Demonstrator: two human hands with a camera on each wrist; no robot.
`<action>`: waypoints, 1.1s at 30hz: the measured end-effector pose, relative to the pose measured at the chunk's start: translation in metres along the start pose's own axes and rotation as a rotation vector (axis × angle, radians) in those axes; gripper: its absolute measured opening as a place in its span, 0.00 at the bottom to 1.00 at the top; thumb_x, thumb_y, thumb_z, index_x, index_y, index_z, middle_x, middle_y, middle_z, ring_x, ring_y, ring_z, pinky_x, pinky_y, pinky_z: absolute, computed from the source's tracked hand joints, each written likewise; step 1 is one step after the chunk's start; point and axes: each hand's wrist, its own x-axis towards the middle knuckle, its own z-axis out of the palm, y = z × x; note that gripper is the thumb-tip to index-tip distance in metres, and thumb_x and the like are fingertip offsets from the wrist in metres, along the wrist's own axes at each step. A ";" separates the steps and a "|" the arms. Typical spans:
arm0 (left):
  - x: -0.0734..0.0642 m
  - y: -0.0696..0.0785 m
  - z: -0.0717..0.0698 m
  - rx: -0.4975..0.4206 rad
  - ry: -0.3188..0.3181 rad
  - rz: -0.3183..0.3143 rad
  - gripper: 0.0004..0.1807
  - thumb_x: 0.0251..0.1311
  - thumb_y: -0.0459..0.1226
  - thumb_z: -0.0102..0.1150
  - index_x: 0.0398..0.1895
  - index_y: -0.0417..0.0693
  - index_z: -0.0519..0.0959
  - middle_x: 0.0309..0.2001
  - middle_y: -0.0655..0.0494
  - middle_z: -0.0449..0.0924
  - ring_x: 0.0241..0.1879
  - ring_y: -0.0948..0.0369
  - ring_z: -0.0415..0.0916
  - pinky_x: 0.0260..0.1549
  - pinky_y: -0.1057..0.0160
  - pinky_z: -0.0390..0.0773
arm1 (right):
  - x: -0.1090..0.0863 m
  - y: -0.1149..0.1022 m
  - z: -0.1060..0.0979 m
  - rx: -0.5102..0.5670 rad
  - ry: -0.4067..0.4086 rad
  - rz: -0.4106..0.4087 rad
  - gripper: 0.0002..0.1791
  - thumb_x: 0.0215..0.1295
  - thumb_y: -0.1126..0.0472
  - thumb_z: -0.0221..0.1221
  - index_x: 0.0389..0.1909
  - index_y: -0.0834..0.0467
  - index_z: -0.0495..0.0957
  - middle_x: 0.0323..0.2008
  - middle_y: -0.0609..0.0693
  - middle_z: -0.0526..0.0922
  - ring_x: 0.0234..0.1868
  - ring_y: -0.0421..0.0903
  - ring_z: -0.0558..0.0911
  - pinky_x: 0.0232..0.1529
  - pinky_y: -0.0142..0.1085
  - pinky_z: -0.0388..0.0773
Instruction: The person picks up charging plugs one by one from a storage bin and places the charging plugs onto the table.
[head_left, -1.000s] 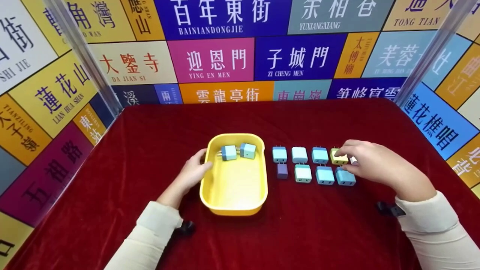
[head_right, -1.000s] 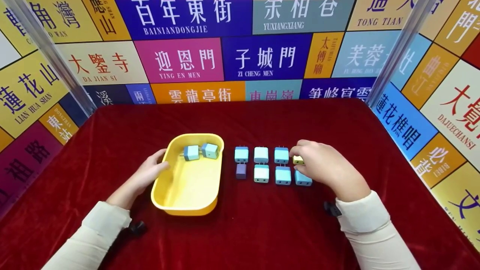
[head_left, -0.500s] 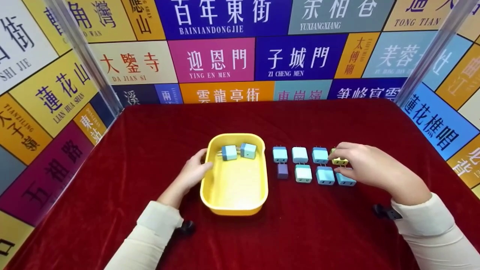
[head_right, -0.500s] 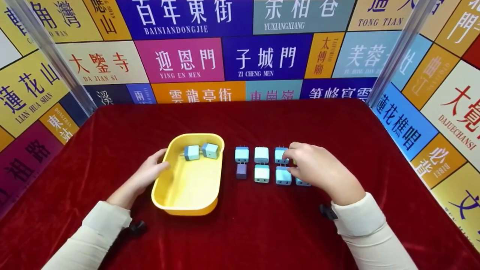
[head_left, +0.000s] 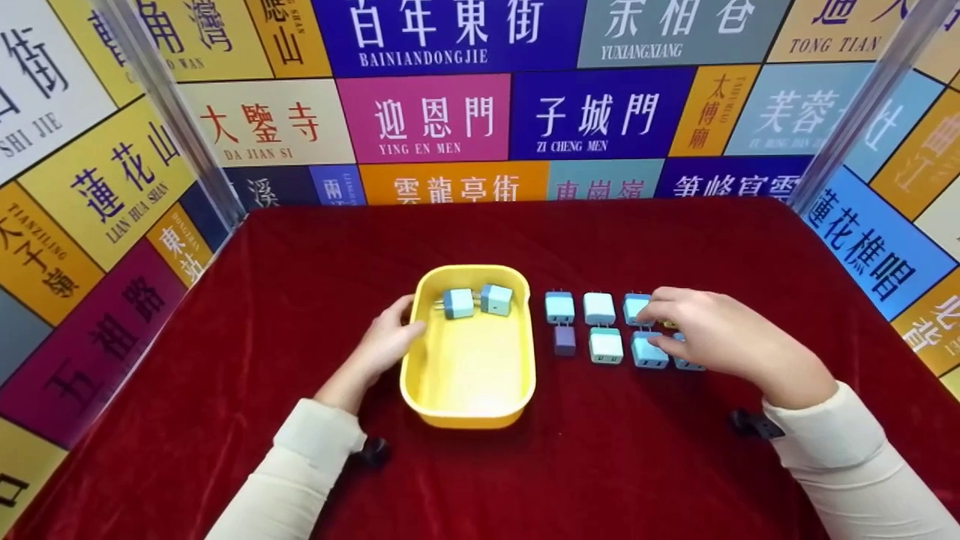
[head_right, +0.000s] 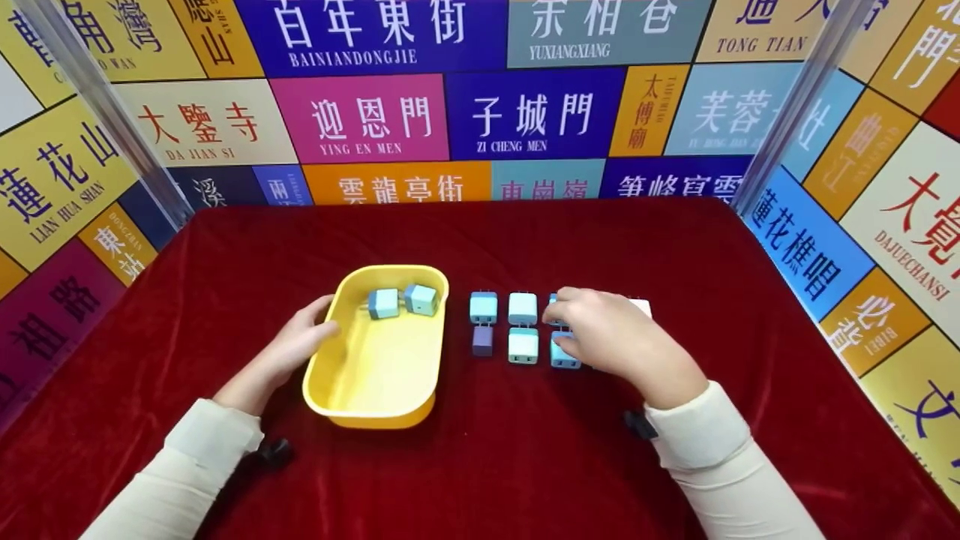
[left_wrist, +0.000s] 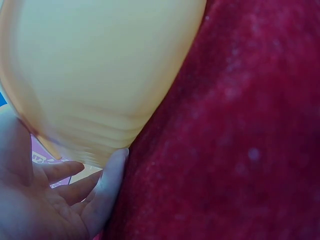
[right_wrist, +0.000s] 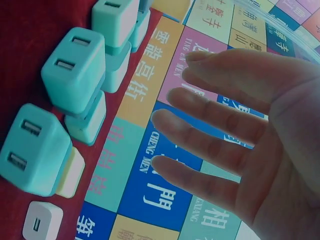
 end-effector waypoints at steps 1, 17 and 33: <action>0.000 0.000 0.000 0.000 0.000 0.000 0.34 0.69 0.36 0.53 0.79 0.45 0.68 0.69 0.42 0.76 0.60 0.50 0.78 0.60 0.51 0.80 | 0.002 -0.002 -0.001 -0.002 -0.006 0.000 0.13 0.62 0.64 0.75 0.47 0.55 0.89 0.43 0.50 0.84 0.39 0.45 0.83 0.39 0.43 0.86; 0.001 0.001 -0.001 0.000 0.011 0.018 0.34 0.67 0.36 0.54 0.78 0.44 0.69 0.67 0.42 0.78 0.59 0.50 0.77 0.60 0.51 0.80 | 0.061 -0.035 -0.020 -0.148 -0.032 -0.150 0.09 0.62 0.64 0.73 0.43 0.59 0.89 0.39 0.52 0.84 0.41 0.50 0.84 0.42 0.46 0.87; -0.001 0.002 0.000 0.009 0.012 0.006 0.34 0.69 0.36 0.54 0.79 0.44 0.68 0.70 0.41 0.76 0.61 0.49 0.78 0.61 0.50 0.80 | 0.129 -0.070 -0.011 -0.044 -0.065 -0.163 0.13 0.66 0.61 0.72 0.50 0.58 0.89 0.44 0.55 0.86 0.44 0.52 0.85 0.50 0.46 0.87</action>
